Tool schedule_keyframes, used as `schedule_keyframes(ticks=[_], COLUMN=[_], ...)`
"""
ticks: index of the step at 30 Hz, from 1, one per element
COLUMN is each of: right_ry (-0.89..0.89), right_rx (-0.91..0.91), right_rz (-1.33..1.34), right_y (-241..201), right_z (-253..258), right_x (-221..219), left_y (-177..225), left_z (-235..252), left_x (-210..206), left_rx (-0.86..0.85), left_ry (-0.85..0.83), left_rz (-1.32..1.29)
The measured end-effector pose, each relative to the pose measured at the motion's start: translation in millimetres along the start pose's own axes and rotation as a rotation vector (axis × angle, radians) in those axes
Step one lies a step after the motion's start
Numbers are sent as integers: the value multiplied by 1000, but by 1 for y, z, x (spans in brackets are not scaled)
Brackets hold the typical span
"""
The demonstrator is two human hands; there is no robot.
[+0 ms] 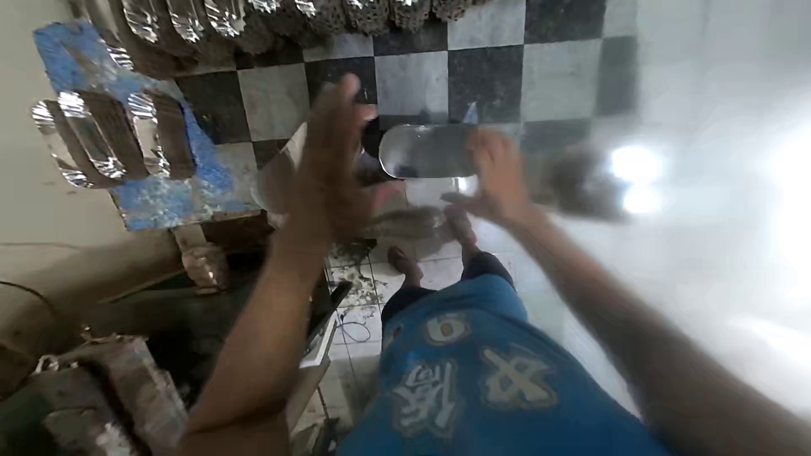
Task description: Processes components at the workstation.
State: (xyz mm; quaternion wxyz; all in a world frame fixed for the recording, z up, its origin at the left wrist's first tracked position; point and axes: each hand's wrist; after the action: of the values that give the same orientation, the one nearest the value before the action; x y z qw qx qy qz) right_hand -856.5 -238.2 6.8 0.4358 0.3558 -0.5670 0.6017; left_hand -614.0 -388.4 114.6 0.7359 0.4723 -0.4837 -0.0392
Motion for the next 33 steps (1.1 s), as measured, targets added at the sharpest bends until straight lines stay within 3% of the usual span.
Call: schedule_keyframes(ticks=[2, 4, 6, 9, 12, 14, 17, 20, 25, 28, 30, 33], right_ry=[-278, -435, -450, -448, -343, -203, -291, -344, -369, -366, -275, -115], right_rx=[6, 57, 124, 135, 45, -195, -767, -906, -963, -844, -670, -263], right_rz=[-96, -133, -67, -17, 168, 583, 1048, 1160, 1130, 1043, 708, 70], right_y=[17, 29, 39, 44, 55, 60, 47, 28, 18, 29, 34, 36], right_z=[36, 61, 71, 67, 51, 31, 21, 37, 55, 48, 35, 42], right_x=[12, 8, 2, 1, 1, -4, -2, -7, 4, 3, 6, 23], left_y=[10, 6, 1, -10, -38, -49, -46, -48, -62, -66, -64, -68], left_z=[-19, -37, -42, -32, -15, -3, 21, 38, 43, 33, 21, 25], left_x=[-58, -85, -91, -93, -97, -102, -105, -101, -92, -86, -76, -67], left_rx=[17, 251, 472, 567, 656, 716, 828, 976, 959, 938, 728, 312], left_ry=[119, 313, 340, 223, 296, 316, 302, 196, 58, 44, 37, 6], left_rz=[-133, -391, -491, -586, -892, -1072, -1212, -1115, -1047, -1057, -874, -416])
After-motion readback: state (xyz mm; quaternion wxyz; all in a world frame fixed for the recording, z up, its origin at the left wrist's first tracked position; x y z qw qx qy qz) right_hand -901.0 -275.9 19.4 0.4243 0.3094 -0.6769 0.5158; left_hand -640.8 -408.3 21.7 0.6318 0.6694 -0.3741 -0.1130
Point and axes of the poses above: each hand's wrist, its own z-axis towards the middle knuckle, its own x-axis out of the back of the hand, y = z × x, and after that the axes turned 15 degrees about -z, right-handed
